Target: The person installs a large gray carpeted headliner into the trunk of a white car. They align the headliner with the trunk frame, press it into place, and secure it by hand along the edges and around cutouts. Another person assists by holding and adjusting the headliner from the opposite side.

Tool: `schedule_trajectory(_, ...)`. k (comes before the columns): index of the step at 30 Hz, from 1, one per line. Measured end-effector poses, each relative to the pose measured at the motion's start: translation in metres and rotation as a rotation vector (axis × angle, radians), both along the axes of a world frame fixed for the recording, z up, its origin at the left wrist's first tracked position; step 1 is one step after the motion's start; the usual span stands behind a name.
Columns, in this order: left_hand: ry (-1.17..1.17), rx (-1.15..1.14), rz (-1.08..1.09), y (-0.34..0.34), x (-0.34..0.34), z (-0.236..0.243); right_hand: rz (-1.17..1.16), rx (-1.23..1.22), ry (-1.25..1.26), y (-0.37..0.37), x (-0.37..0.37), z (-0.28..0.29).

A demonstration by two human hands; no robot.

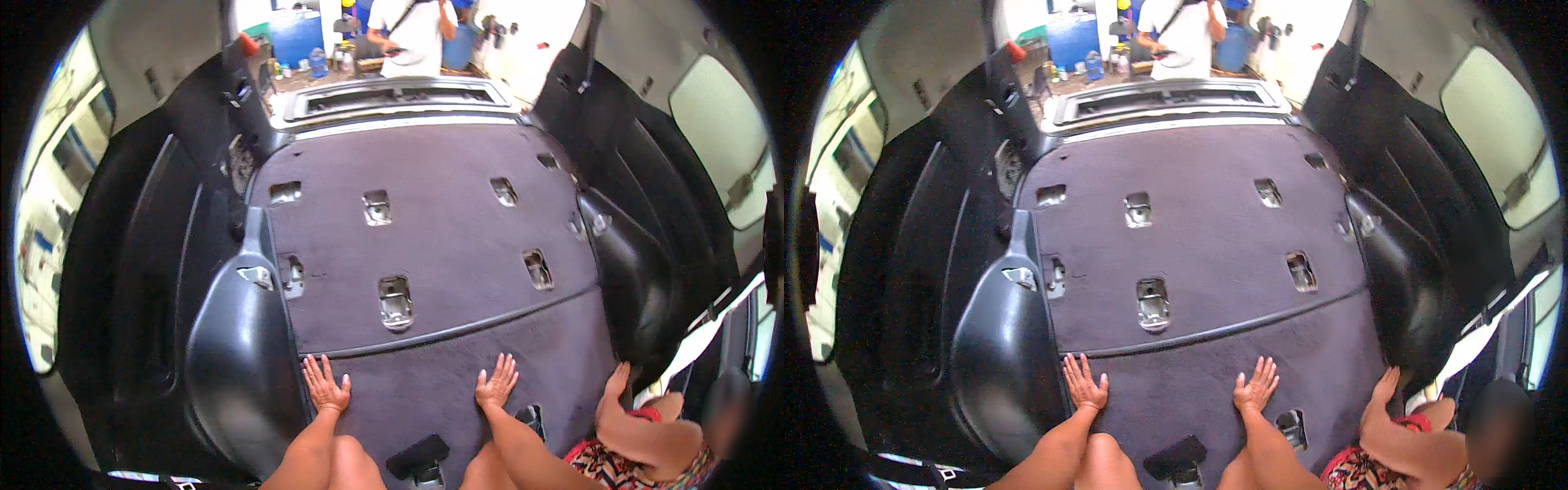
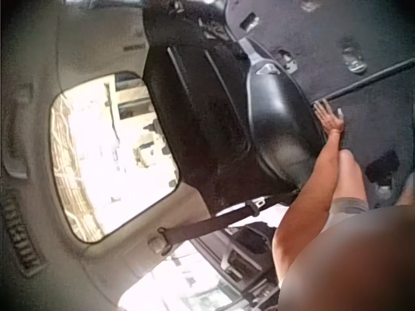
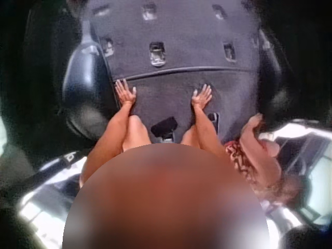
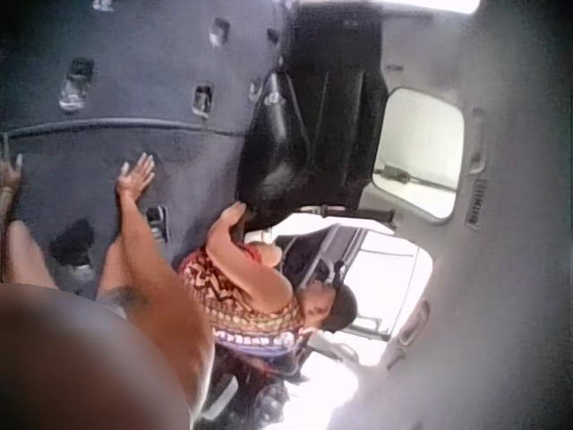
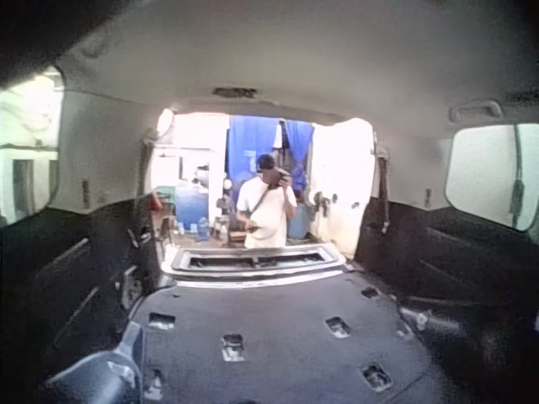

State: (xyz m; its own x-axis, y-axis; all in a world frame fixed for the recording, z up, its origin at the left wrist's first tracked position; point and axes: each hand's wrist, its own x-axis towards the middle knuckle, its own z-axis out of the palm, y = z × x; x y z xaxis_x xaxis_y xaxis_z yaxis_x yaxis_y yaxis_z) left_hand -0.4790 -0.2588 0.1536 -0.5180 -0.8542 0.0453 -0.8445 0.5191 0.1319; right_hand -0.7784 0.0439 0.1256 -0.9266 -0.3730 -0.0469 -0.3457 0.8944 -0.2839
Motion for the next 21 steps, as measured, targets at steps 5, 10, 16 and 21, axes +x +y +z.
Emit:
schedule_trajectory(5, -0.066, -0.076, -0.040, -0.002, 0.001, -0.006, 0.003, -0.200, 0.136, 0.001, 0.000, 0.012)
schedule_trajectory(10, 0.026, -0.314, -0.156, -0.008, 0.002, -0.021, -0.040, -0.078, -0.035, 0.003, 0.002, -0.005)
schedule_trajectory(16, -0.030, -0.378, -0.155, -0.015, 0.007, -0.035, -0.047, -0.065, 0.015, 0.002, 0.007, -0.025)
schedule_trajectory(21, -0.046, -0.368, -0.145, -0.015, 0.010, -0.036, -0.033, -0.092, 0.033, 0.005, 0.005, -0.024)
